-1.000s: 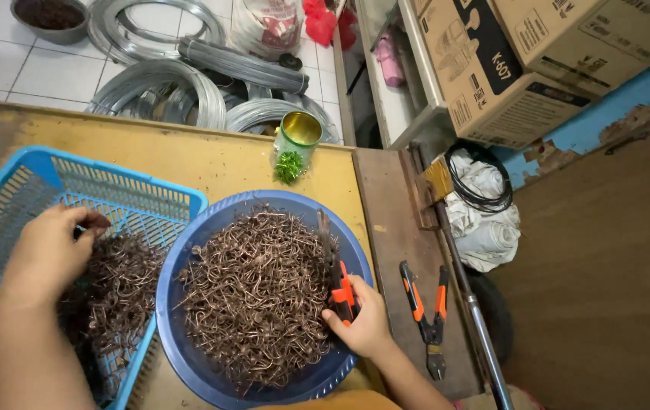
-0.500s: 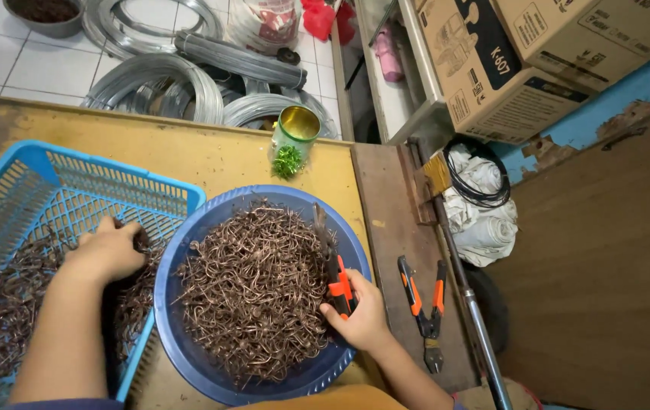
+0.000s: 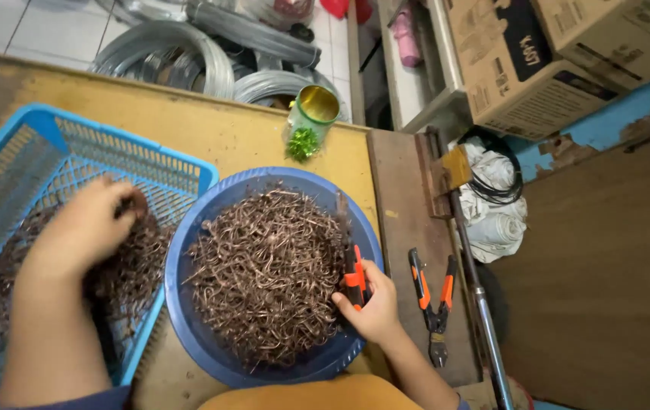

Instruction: A person uses wire cutters to cut small pieces of copper wire from a large pile and sorts them into a basket.

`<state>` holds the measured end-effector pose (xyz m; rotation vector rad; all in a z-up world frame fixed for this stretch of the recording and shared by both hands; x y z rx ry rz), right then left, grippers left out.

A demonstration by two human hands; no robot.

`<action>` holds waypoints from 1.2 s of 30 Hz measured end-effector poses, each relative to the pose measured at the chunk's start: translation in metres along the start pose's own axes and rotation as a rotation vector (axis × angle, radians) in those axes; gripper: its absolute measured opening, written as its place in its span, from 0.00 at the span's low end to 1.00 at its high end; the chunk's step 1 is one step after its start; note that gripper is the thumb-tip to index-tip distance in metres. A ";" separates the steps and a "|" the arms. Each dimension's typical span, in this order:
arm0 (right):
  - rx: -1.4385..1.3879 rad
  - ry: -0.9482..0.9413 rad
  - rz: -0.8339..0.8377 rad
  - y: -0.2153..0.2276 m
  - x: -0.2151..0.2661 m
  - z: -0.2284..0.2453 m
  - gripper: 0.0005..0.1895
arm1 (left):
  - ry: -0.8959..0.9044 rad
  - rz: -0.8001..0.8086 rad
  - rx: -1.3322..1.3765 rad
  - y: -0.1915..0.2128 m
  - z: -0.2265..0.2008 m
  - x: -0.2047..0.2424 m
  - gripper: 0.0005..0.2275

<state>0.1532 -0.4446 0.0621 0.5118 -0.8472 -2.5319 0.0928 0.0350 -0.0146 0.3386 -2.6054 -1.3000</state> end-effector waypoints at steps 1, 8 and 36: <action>0.000 0.000 0.016 -0.001 0.000 0.002 0.22 | 0.015 0.001 0.005 0.010 -0.009 0.005 0.08; -0.003 -0.026 -0.016 0.000 0.003 -0.005 0.29 | 0.205 -0.191 -0.046 0.069 -0.020 0.032 0.12; 0.003 -0.110 -0.024 0.000 0.005 -0.012 0.24 | 0.153 -0.227 1.540 0.026 -0.015 0.009 0.13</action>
Point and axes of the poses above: each hand's wrist, its own x-axis away from the middle knuckle, its own y-axis out of the back of the hand, z = x × y, the point moved 10 cm from there along -x, towards the middle knuckle, and after that the axes turned 2 degrees about x, right-handed, at the moved point
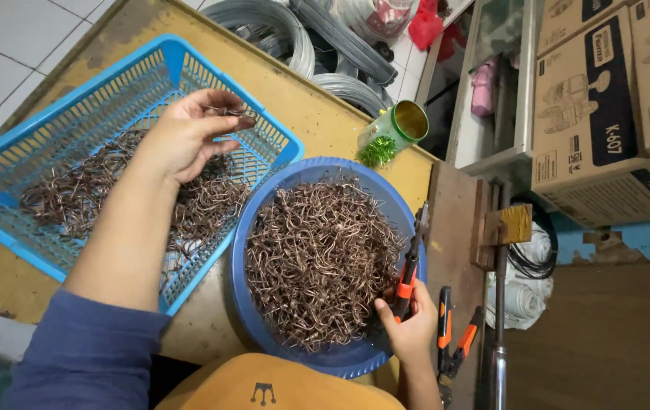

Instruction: A person uses wire cutters to cut small pieces of copper wire from a large pile and sorts them into a basket.

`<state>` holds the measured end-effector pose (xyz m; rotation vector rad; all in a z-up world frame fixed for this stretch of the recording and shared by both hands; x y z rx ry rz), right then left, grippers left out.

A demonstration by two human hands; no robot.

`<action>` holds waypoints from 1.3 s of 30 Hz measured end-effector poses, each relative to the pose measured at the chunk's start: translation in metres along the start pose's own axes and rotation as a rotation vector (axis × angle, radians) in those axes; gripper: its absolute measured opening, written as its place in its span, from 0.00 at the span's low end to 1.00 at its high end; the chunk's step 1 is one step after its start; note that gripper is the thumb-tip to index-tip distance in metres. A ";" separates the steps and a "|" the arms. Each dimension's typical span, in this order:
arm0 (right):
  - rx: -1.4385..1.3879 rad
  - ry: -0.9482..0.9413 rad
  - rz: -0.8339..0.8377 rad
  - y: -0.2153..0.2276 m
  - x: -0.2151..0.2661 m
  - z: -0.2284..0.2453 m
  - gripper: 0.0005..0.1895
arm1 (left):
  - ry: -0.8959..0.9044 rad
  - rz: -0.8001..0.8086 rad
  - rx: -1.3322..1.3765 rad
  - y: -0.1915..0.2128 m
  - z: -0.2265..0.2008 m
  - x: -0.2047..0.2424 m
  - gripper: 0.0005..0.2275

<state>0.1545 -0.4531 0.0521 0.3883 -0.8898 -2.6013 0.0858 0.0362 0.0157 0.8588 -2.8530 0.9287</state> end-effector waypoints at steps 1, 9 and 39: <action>0.002 0.000 0.000 -0.001 -0.001 0.001 0.24 | 0.000 0.001 0.002 0.003 0.003 -0.008 0.13; 0.012 0.098 0.003 0.000 -0.002 0.011 0.24 | 0.295 -0.104 0.553 0.020 0.044 -0.025 0.07; -0.121 0.059 -0.051 0.003 -0.004 -0.030 0.27 | -0.228 -0.118 -0.270 0.030 0.052 -0.041 0.07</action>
Point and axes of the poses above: each hand's wrist, its own x-axis away from the middle knuckle, its own y-axis out of the back of the hand, z = x × y, the point moved 10 cm from there along -x, towards the middle knuckle, and after that the axes turned 2 degrees about x, right-handed, at the moved point
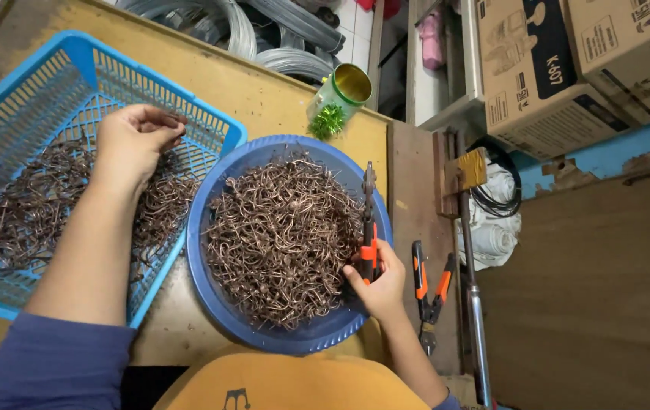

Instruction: A person uses wire cutters to cut small pieces of copper wire from a large pile and sorts them into a basket.

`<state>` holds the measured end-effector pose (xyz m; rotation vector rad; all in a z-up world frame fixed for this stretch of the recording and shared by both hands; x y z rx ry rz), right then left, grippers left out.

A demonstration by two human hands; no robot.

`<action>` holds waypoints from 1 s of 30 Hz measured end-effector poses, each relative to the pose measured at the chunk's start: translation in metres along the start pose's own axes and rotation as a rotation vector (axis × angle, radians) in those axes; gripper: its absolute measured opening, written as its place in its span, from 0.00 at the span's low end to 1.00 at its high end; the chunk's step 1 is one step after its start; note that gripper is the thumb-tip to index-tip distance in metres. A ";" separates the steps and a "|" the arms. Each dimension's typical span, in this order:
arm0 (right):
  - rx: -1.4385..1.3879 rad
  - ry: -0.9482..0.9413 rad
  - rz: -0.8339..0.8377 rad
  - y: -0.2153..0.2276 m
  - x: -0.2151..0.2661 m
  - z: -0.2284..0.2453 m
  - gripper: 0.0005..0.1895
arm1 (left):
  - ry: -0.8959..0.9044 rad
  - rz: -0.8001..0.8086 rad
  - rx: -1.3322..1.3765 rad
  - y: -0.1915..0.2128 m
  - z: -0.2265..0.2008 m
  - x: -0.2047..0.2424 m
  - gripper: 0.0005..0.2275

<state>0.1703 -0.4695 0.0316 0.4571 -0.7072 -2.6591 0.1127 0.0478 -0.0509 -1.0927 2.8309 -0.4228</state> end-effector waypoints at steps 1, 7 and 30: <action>0.002 -0.002 0.002 0.000 0.000 0.001 0.27 | 0.003 -0.001 0.001 -0.004 -0.009 0.006 0.07; 0.068 -0.012 0.038 -0.007 0.002 0.038 0.28 | 0.215 0.095 0.106 -0.022 -0.028 0.024 0.05; 0.344 -0.212 0.194 -0.008 -0.004 0.058 0.35 | 0.198 0.360 -0.973 -0.039 -0.059 0.047 0.17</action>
Point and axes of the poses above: each hand's wrist, its own x-axis away from the middle knuckle, its own y-axis out of the back of the hand, z = x × y, the point moved 10 cm from there along -x, towards the middle knuckle, and after that the axes turned 2 degrees about x, right-handed, at the moved point
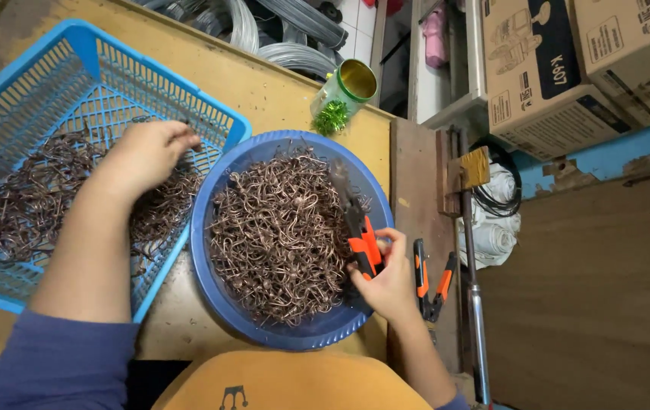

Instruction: A person uses wire cutters to cut small pieces of copper wire from a large pile and sorts them into a basket.

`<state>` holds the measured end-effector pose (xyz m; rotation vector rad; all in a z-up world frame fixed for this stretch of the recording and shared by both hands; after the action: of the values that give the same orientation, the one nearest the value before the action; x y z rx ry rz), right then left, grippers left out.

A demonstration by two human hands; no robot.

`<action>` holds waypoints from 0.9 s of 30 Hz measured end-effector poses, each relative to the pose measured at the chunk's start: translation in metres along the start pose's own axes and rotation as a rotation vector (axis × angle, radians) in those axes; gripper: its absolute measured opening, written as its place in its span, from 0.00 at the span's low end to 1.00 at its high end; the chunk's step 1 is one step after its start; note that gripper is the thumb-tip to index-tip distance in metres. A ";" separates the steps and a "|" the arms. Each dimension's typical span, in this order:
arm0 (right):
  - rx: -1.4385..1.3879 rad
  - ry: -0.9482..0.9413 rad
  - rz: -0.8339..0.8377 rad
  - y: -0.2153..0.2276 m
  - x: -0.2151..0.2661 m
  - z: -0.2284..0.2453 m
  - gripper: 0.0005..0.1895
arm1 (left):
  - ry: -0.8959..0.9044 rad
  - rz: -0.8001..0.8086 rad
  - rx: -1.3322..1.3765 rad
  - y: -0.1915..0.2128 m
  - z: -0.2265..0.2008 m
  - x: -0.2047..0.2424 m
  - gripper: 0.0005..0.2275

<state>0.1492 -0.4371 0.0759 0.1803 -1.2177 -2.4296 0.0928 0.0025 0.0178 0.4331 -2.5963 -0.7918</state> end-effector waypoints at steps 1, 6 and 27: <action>-0.001 -0.001 0.002 0.002 -0.003 -0.004 0.35 | 0.002 0.001 -0.001 -0.003 0.003 0.000 0.17; -0.596 0.023 0.257 0.000 -0.014 -0.002 0.28 | -0.449 -0.318 -0.160 0.025 -0.072 0.041 0.05; -1.724 0.012 0.563 -0.023 0.042 0.009 0.33 | -0.749 -0.258 -0.156 -0.040 -0.141 0.088 0.06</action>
<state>0.1015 -0.4352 0.0659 -0.5529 0.9370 -2.0668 0.0865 -0.1297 0.1264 0.5015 -3.1469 -1.4655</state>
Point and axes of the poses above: each hand's wrist, its own x-axis away from the middle knuckle, its own y-axis out of the back of the hand, z = x × y, the point moved 10 cm from there along -x, towards the middle knuckle, and after that the axes turned 2 degrees about x, right-handed, at the moved point
